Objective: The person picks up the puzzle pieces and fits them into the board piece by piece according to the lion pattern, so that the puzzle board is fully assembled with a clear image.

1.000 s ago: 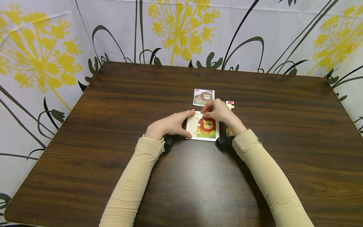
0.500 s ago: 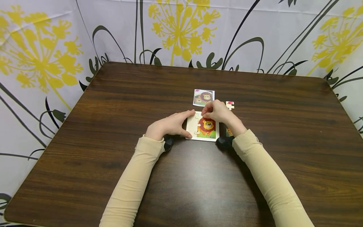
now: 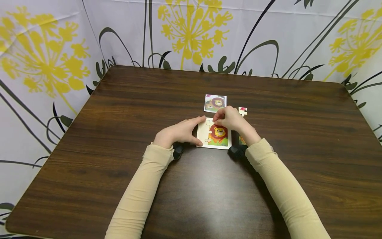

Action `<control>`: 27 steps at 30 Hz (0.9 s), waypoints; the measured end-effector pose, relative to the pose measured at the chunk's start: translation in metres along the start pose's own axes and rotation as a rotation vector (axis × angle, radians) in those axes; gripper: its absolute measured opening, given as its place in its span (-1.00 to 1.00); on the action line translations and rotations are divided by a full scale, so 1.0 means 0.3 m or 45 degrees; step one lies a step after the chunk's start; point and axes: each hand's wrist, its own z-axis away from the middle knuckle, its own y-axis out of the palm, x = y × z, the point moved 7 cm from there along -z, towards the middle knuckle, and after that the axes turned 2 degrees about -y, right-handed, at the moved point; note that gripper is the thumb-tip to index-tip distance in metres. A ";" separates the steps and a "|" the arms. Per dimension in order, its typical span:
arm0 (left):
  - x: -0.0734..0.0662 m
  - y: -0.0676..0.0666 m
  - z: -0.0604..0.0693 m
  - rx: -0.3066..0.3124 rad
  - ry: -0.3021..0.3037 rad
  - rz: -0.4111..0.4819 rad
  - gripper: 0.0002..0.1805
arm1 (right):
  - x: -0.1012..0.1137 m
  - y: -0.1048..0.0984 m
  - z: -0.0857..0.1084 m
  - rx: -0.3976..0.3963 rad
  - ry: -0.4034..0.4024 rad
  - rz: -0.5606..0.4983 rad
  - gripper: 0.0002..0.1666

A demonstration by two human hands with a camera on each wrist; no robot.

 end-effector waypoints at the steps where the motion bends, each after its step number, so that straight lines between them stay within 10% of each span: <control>1: -0.001 -0.001 0.000 -0.002 0.004 0.000 0.03 | 0.000 -0.002 0.002 -0.007 -0.003 -0.002 -0.90; 27: -0.002 -0.002 -0.005 0.001 -0.017 -0.025 0.03 | -0.007 -0.085 0.103 -0.037 -0.035 -0.116 -0.33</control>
